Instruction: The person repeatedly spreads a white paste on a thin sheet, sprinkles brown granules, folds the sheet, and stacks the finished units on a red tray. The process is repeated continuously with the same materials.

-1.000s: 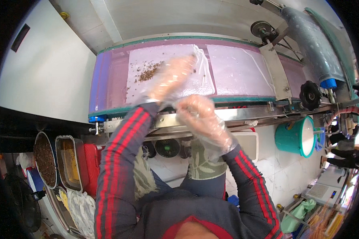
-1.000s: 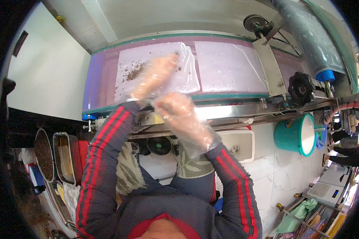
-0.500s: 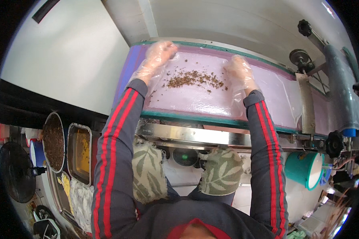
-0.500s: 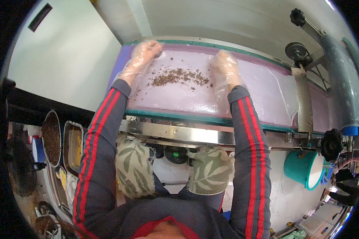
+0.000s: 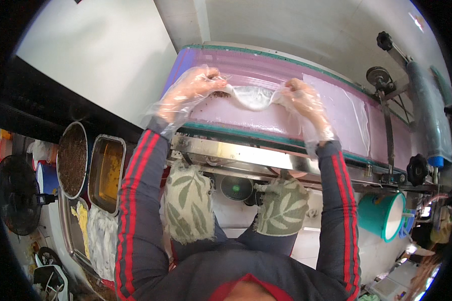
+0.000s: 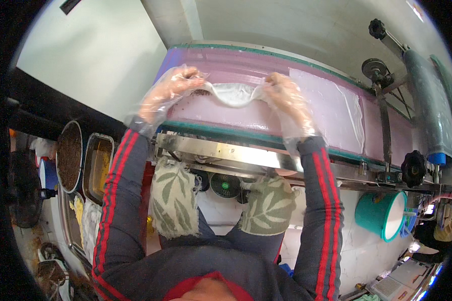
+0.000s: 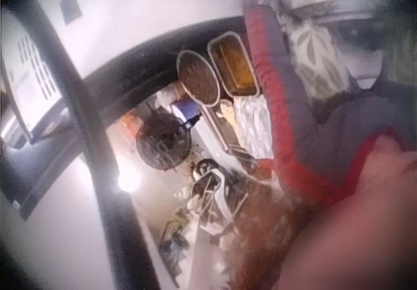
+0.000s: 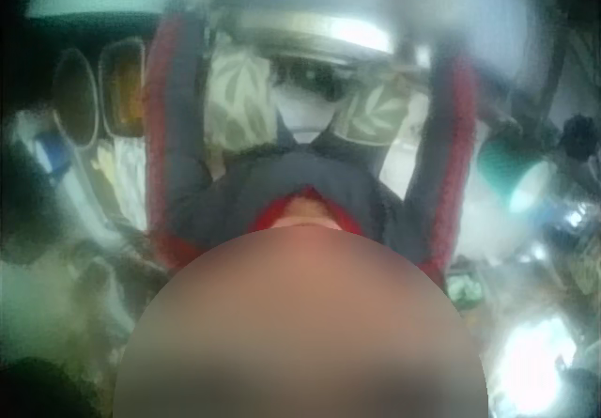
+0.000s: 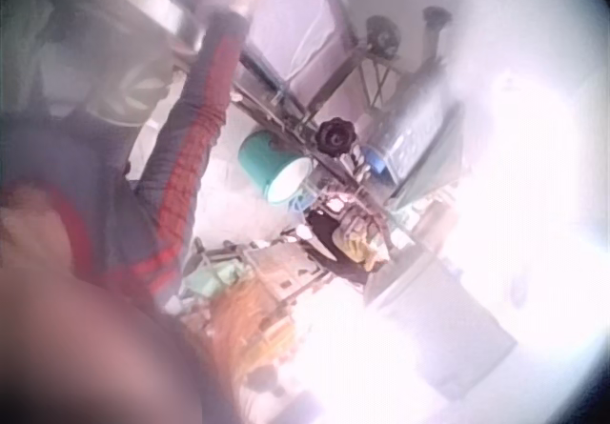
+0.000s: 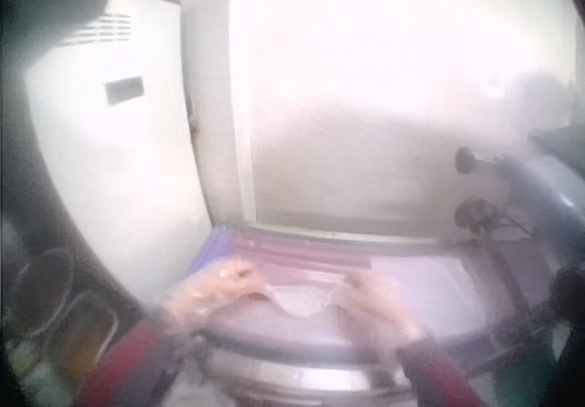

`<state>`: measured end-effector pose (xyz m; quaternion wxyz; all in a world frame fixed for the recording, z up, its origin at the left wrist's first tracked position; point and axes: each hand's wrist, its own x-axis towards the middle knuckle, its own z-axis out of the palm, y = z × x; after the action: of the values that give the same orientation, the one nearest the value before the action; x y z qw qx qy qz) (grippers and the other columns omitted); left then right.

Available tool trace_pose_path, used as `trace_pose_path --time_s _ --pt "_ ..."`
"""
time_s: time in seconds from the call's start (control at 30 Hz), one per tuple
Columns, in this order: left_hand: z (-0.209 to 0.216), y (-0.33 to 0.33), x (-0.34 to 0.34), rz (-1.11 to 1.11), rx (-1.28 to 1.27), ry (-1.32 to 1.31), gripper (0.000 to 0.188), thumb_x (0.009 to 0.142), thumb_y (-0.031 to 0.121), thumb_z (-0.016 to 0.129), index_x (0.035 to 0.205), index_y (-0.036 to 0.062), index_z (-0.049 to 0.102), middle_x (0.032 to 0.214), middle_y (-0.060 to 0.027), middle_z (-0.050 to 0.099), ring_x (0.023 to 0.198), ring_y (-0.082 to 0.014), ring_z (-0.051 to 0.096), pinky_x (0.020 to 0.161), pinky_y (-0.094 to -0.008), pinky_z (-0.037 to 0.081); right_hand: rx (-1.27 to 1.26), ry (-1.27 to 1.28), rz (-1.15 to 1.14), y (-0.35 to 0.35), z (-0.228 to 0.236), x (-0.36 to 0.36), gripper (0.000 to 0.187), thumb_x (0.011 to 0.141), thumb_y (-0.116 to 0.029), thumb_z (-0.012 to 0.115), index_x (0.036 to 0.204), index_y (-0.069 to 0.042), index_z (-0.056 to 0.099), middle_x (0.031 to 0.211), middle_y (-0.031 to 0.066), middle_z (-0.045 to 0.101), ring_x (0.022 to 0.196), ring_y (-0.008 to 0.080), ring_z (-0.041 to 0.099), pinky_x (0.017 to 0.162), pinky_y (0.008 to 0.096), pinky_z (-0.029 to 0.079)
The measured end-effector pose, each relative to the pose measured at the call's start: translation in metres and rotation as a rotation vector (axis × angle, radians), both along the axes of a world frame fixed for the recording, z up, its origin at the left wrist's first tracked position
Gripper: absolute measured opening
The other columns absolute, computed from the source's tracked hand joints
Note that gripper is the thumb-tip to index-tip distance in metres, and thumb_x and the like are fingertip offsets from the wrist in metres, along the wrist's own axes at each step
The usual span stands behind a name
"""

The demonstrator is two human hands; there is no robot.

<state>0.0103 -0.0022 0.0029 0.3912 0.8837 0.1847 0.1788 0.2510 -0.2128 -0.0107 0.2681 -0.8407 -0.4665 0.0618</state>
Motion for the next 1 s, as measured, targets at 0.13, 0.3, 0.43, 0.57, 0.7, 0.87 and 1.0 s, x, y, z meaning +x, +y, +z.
trace_pose_path --time_s 0.13,0.3,0.43,0.57,0.7,0.87,1.0 --pt "-0.013 -0.011 0.001 0.074 0.475 0.073 0.031 0.09 0.032 0.069 0.099 0.0034 0.073 0.095 -0.0206 0.071 0.094 -0.0398 0.068 0.082 -0.0494 0.051 -0.003 -0.398 0.225 0.018 -0.021 -0.023 0.019 0.087 -0.024 0.072 0.102 -0.012 0.076 0.102 0.0152 0.074 0.098 0.0349 0.069 0.089 0.0434 0.054" --pt "-0.022 -0.022 -0.017 -0.119 0.288 0.391 0.023 0.092 0.024 0.064 0.097 0.0026 0.071 0.094 -0.0201 0.069 0.094 -0.0399 0.065 0.079 -0.0514 0.047 -0.001 0.056 0.34 -0.013 -0.011 -0.033 0.016 0.088 -0.019 0.068 0.097 -0.008 0.075 0.101 0.0159 0.073 0.095 0.0368 0.067 0.087 0.0435 0.054" --pt "-0.015 -0.03 -0.024 0.122 0.302 0.075 0.019 0.09 0.021 0.066 0.092 0.0024 0.07 0.091 -0.0186 0.068 0.091 -0.0396 0.064 0.078 -0.0513 0.046 0.084 -0.223 0.324 -0.009 -0.001 -0.051 0.015 0.089 -0.02 0.068 0.097 -0.008 0.074 0.1 0.0153 0.073 0.095 0.0363 0.066 0.087 0.0443 0.053" --pt "-0.016 -0.043 -0.035 -0.011 0.485 0.109 0.022 0.088 0.025 0.07 0.096 0.0046 0.072 0.093 -0.0177 0.069 0.094 -0.0399 0.064 0.081 -0.0511 0.049 -0.166 -0.26 0.374 -0.017 -0.007 -0.063 0.016 0.091 -0.022 0.068 0.099 -0.009 0.073 0.104 0.0123 0.072 0.099 0.0348 0.064 0.089 0.0448 0.053" --pt "-0.015 -0.057 -0.083 -0.117 0.516 0.118 0.024 0.087 0.026 0.07 0.099 0.0059 0.072 0.095 -0.0169 0.069 0.096 -0.0407 0.064 0.084 -0.051 0.05 -0.055 -0.278 0.407 -0.06 -0.021 -0.058 0.013 0.091 -0.022 0.069 0.097 -0.01 0.071 0.106 0.0118 0.068 0.103 0.0335 0.061 0.088 0.0443 0.051" --pt "0.022 -0.068 -0.174 0.305 0.54 0.015 0.021 0.095 0.024 0.064 0.102 0.0044 0.07 0.095 -0.0196 0.07 0.092 -0.0393 0.068 0.081 -0.0475 0.052 0.17 -0.307 0.405 -0.091 -0.014 -0.053 0.016 0.089 -0.016 0.073 0.102 -0.007 0.07 0.106 0.0127 0.067 0.099 0.034 0.063 0.088 0.0446 0.051" --pt "0.058 -0.091 -0.259 0.786 0.114 0.107 0.027 0.104 0.03 0.056 0.109 0.0048 0.066 0.098 -0.021 0.07 0.089 -0.0355 0.07 0.075 -0.0438 0.052 0.306 -0.223 0.449 -0.102 0.003 -0.067 0.017 0.088 -0.008 0.073 0.104 -0.006 0.069 0.105 0.013 0.067 0.097 0.034 0.064 0.083 0.0431 0.051"
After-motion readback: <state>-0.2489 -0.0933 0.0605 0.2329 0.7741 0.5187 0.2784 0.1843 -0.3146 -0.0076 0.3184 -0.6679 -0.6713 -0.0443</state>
